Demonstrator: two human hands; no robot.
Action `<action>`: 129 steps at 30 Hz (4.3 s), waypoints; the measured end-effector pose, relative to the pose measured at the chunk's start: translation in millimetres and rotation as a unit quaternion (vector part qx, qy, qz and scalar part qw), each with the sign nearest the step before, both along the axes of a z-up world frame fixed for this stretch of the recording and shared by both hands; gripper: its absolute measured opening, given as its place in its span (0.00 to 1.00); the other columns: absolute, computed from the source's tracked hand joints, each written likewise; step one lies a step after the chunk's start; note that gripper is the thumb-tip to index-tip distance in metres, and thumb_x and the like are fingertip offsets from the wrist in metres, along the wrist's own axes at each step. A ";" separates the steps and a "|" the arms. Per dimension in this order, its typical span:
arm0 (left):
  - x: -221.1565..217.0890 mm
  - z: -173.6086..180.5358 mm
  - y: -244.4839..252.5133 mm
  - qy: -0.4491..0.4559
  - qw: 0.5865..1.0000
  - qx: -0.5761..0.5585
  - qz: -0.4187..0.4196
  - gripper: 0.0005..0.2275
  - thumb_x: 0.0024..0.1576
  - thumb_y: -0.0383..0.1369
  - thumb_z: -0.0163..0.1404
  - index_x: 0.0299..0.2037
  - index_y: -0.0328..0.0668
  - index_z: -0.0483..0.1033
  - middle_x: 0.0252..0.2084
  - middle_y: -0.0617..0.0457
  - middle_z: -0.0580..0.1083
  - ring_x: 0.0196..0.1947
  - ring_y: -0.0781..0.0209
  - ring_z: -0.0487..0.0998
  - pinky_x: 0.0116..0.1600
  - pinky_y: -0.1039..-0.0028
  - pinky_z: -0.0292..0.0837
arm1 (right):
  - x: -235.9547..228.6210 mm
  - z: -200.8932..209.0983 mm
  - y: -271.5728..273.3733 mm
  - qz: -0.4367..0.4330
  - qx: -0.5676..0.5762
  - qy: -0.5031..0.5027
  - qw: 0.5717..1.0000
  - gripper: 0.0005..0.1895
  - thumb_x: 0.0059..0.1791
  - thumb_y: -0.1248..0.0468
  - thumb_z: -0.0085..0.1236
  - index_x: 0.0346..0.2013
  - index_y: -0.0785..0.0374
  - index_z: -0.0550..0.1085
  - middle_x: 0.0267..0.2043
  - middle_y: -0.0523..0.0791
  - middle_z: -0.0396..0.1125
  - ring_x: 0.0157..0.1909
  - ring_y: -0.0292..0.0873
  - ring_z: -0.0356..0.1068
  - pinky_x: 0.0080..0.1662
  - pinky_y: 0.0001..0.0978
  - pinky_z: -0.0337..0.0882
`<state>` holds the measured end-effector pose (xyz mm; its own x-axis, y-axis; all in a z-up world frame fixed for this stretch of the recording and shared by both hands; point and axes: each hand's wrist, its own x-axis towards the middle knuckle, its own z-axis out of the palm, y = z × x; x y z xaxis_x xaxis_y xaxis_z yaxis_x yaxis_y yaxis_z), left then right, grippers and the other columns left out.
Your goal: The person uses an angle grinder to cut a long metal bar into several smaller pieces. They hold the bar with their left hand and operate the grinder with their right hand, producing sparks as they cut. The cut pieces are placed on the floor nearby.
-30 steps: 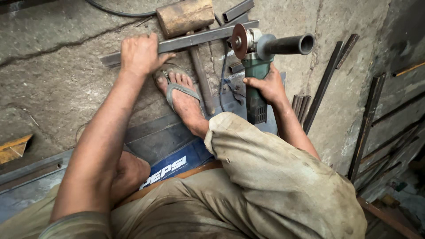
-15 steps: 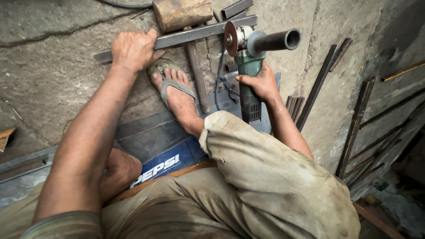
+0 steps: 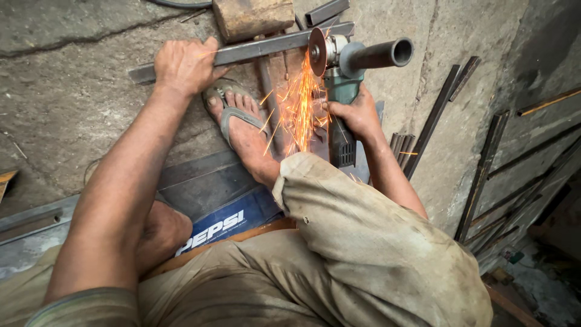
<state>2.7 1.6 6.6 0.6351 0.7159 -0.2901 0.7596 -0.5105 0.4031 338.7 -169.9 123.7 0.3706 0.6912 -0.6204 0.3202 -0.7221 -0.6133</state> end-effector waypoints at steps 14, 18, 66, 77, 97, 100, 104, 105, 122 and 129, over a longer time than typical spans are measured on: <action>-6.2 -14.1 -9.0 -0.056 0.995 0.079 0.008 0.25 0.57 0.62 0.57 0.35 0.46 0.79 0.25 0.47 0.78 0.27 0.46 0.82 0.34 0.58 0.76 | -1.4 -1.0 7.7 0.015 -0.001 -0.029 0.999 0.32 0.39 0.63 0.74 0.54 0.65 0.71 0.45 0.43 0.73 0.44 0.36 0.71 0.48 0.31 0.74; -5.9 -15.6 -8.2 -0.057 0.995 0.083 0.003 0.24 0.57 0.61 0.57 0.36 0.47 0.78 0.24 0.49 0.78 0.25 0.48 0.81 0.31 0.59 0.75 | -3.5 2.7 10.2 -0.010 0.009 0.025 1.000 0.30 0.40 0.66 0.73 0.54 0.66 0.70 0.45 0.42 0.74 0.43 0.35 0.72 0.47 0.29 0.74; -5.6 -21.3 -4.9 -0.060 0.995 0.077 0.006 0.26 0.56 0.64 0.58 0.36 0.47 0.80 0.24 0.47 0.78 0.27 0.46 0.81 0.33 0.58 0.75 | -0.5 -2.8 19.8 -0.038 0.021 0.076 0.996 0.31 0.40 0.70 0.72 0.55 0.68 0.68 0.46 0.44 0.72 0.43 0.38 0.73 0.48 0.34 0.76; -8.5 -10.7 7.9 -0.023 0.995 -0.100 0.006 0.27 0.52 0.66 0.55 0.44 0.53 0.82 0.36 0.39 0.79 0.38 0.36 0.80 0.43 0.48 0.75 | 3.2 17.4 5.8 -0.006 0.052 0.044 0.998 0.32 0.39 0.67 0.73 0.56 0.66 0.69 0.47 0.43 0.71 0.46 0.37 0.71 0.50 0.31 0.75; -1.2 -1.0 -5.3 0.035 0.983 -0.180 0.018 0.33 0.57 0.67 0.48 0.51 0.42 0.76 0.43 0.34 0.79 0.45 0.37 0.80 0.51 0.50 0.72 | -10.7 30.2 17.0 -0.002 0.036 0.047 0.998 0.30 0.40 0.69 0.72 0.55 0.67 0.70 0.45 0.43 0.72 0.45 0.36 0.71 0.49 0.31 0.74; -0.2 5.5 9.2 0.021 0.980 -0.198 0.023 0.36 0.53 0.71 0.48 0.52 0.45 0.79 0.46 0.34 0.78 0.48 0.37 0.79 0.52 0.48 0.72 | -10.4 33.8 24.1 0.005 0.023 0.038 0.999 0.29 0.40 0.69 0.72 0.54 0.68 0.70 0.45 0.43 0.72 0.44 0.37 0.71 0.49 0.31 0.74; -3.6 11.4 16.1 0.006 0.977 -0.213 0.035 0.35 0.51 0.71 0.49 0.52 0.50 0.81 0.47 0.36 0.78 0.49 0.37 0.78 0.51 0.47 0.73 | -10.8 38.9 37.6 0.026 0.006 0.012 1.000 0.31 0.40 0.68 0.72 0.54 0.67 0.70 0.43 0.43 0.71 0.43 0.37 0.70 0.48 0.31 0.74; -3.9 11.5 14.9 0.000 0.977 -0.210 0.034 0.35 0.51 0.71 0.49 0.52 0.52 0.81 0.47 0.36 0.78 0.49 0.37 0.78 0.51 0.47 0.73 | -11.0 40.3 39.9 0.034 0.001 0.000 0.999 0.31 0.40 0.67 0.73 0.54 0.67 0.69 0.43 0.43 0.71 0.43 0.37 0.70 0.48 0.31 0.74; -3.5 2.6 13.0 -0.008 0.978 -0.208 0.029 0.36 0.51 0.72 0.49 0.50 0.48 0.82 0.46 0.38 0.79 0.49 0.39 0.79 0.52 0.49 0.73 | -24.0 44.3 67.9 0.033 -0.034 -0.006 0.999 0.32 0.38 0.67 0.72 0.53 0.67 0.69 0.43 0.45 0.72 0.42 0.39 0.72 0.47 0.34 0.76; -6.6 3.0 14.7 -0.012 0.974 -0.222 0.033 0.36 0.51 0.72 0.49 0.49 0.48 0.82 0.46 0.37 0.79 0.49 0.37 0.79 0.52 0.47 0.73 | -20.9 35.7 64.3 0.039 -0.020 -0.021 0.999 0.31 0.37 0.67 0.72 0.52 0.67 0.70 0.43 0.44 0.71 0.42 0.39 0.71 0.47 0.34 0.75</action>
